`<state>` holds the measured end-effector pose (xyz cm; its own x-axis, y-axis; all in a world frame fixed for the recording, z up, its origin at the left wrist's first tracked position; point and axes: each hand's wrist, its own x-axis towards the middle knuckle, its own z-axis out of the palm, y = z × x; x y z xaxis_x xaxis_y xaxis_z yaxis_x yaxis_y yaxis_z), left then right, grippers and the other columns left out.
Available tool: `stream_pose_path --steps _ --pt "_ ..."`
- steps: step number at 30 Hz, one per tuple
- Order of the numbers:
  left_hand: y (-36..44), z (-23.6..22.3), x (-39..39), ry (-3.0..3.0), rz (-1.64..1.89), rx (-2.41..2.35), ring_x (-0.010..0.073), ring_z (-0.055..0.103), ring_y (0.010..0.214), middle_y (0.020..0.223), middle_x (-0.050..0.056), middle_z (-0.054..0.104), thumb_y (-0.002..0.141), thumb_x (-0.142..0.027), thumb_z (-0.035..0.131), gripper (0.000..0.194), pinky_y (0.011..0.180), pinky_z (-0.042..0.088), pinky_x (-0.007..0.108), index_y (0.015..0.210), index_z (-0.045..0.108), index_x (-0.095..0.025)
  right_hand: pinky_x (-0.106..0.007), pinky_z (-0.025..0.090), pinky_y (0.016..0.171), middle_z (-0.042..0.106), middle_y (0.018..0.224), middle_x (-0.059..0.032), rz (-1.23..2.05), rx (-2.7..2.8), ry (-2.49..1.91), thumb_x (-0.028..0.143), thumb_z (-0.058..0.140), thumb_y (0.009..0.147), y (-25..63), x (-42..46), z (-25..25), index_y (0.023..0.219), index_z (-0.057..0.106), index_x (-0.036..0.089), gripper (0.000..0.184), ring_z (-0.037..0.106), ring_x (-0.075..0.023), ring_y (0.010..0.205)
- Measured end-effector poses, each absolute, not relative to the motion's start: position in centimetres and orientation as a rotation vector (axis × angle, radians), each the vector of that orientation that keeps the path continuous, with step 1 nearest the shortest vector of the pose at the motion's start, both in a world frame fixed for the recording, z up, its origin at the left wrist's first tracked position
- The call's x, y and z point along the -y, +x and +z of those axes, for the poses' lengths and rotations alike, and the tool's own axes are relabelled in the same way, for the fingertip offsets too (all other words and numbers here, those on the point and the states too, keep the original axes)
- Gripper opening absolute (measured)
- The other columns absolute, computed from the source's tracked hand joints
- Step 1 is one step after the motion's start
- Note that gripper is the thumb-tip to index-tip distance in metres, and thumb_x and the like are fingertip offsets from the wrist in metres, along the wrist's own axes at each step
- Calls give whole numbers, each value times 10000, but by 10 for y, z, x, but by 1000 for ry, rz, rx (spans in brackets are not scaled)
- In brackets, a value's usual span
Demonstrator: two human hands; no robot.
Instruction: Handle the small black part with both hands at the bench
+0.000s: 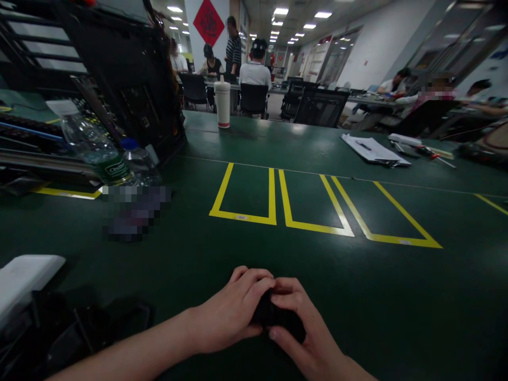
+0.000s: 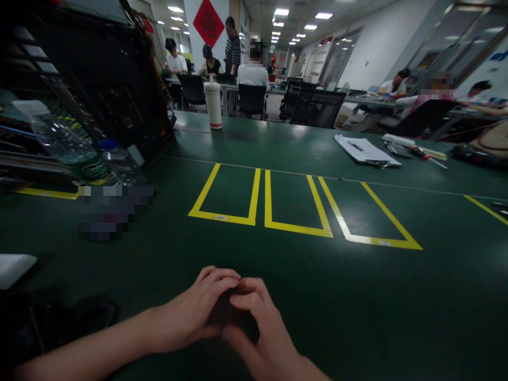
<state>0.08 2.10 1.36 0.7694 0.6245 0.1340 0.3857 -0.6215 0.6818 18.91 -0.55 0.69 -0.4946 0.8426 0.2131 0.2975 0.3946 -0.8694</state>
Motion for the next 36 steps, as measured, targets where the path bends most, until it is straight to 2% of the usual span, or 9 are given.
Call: stream_pose_path --steps 4,8,11,15,18,21,24,30,36 --pt "2 16 -22 2285 460 -758 239 325 1149 1232 104 384 690 -93 615 676 955 247 409 1228 225 -217 -283 449 782 436 1017 -23 1151 1890 -1033 94 495 764 186 2 4 940 443 268 252 495 -155 930" --pt "2 16 -23 2264 460 -772 235 342 1127 1233 96 379 683 -79 617 695 950 254 413 1231 216 -228 -275 471 762 452 1008 -38 1326 1784 -1100 84 487 763 184 4 4 1071 387 256 367 513 -151 903" --pt "2 15 -22 2282 451 -769 227 327 1137 1240 95 368 687 -68 619 701 957 245 409 1229 204 -228 -269 469 745 443 1040 -44 1243 1862 -1069 68 490 749 185 5 4 1054 417 256 366 501 -155 910" --pt "3 15 -20 2291 424 -769 226 312 1140 1253 97 347 691 -83 632 721 954 258 395 1237 184 -222 -279 458 772 409 1085 -51 1009 1986 -892 69 548 692 188 3 4 1117 379 278 503 465 -181 969" --pt "4 17 -20 2276 388 -801 229 320 1125 1247 84 354 670 -58 638 721 948 269 395 1225 210 -227 -284 446 801 414 1061 -41 912 2001 -841 54 534 695 189 2 4 1068 403 283 457 460 -179 978" --pt "5 19 -21 2275 367 -808 237 320 1125 1247 89 353 670 -39 626 723 950 265 414 1223 202 -229 -242 466 727 434 1020 -31 972 1951 -930 32 508 710 188 2 2 1024 415 280 411 494 -149 902" --pt "5 20 -22 2282 366 -796 243 312 1135 1247 98 347 667 -32 625 742 958 252 428 1229 182 -228 -217 484 651 420 1064 -42 1081 1883 -990 49 532 699 188 4 -1 1058 387 278 450 511 -141 870" --pt "3 16 -21 2295 402 -785 241 319 1136 1255 99 343 704 -71 605 700 954 263 422 1239 184 -231 -263 483 731 463 1033 -51 1181 1912 -1061 60 538 710 188 3 3 1086 410 250 441 518 -158 903" --pt "2 14 -20 2352 399 -765 250 311 1156 1254 126 344 701 -91 626 722 959 241 438 1244 166 -214 -280 461 792 447 1072 -53 928 2016 -857 68 567 693 189 3 8 1090 406 274 475 483 -181 985"
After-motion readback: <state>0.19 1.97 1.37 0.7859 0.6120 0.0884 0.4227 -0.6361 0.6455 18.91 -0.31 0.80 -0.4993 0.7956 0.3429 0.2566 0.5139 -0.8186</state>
